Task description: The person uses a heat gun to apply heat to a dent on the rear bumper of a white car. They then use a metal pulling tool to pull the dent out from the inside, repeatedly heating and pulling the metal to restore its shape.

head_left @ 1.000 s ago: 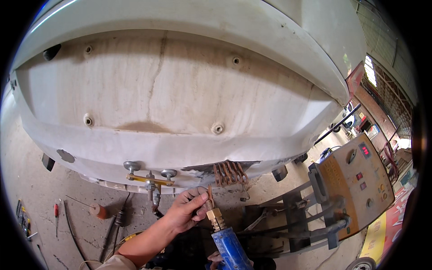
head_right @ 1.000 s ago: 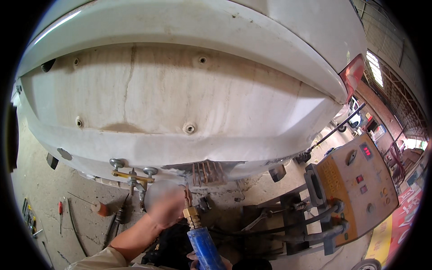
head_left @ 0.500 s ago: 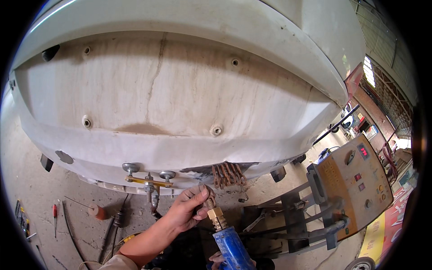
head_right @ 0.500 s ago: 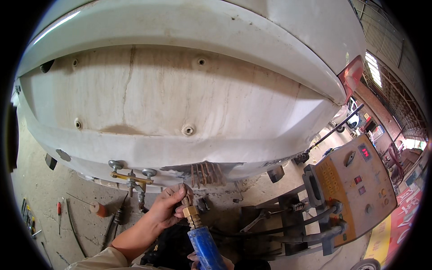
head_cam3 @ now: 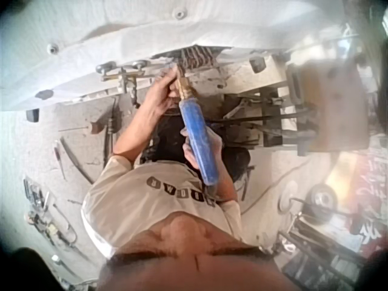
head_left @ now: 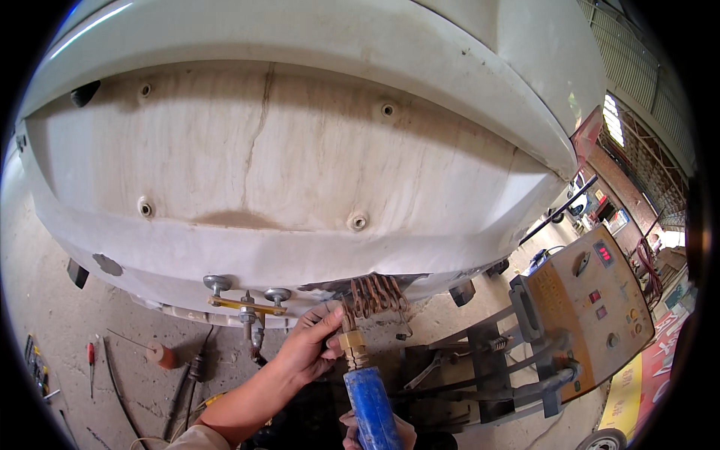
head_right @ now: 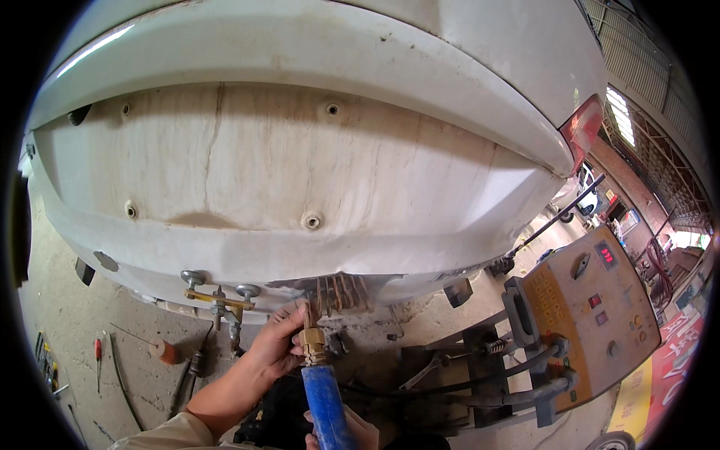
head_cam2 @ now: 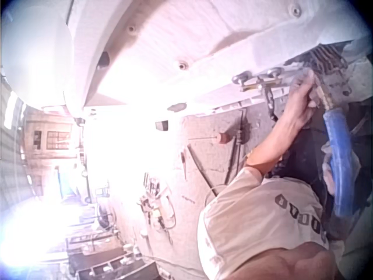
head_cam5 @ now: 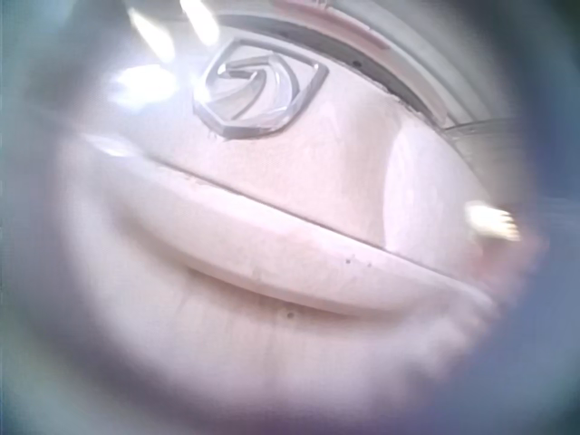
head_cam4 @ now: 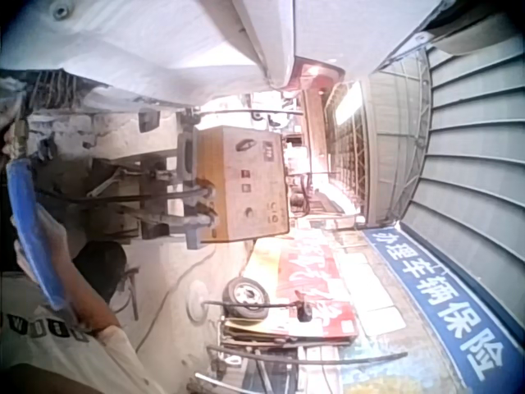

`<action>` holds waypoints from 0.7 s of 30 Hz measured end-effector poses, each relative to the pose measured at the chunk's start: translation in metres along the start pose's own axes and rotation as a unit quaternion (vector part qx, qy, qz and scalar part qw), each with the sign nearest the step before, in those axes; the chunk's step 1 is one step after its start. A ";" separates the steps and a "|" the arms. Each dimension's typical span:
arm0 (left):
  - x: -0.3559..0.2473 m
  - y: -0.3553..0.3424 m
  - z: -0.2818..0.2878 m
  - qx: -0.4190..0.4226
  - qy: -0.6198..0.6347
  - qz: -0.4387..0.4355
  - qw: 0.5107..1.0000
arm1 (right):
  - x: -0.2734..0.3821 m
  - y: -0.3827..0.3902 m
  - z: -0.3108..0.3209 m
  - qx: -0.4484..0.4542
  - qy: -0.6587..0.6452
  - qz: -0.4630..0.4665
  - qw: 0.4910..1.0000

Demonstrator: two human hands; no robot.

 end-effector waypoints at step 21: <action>-0.005 -0.014 -0.013 -0.083 0.008 0.012 0.996 | -0.007 -0.031 0.020 0.101 0.011 0.051 0.994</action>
Point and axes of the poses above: each hand's wrist, its own y-axis away from the middle knuckle, its own z-axis out of the back of the hand, x = y × z, the point moved 1 cm from there along -y, towards the middle knuckle, and after that the axes turned 14 degrees about x, right-handed, at the moved point
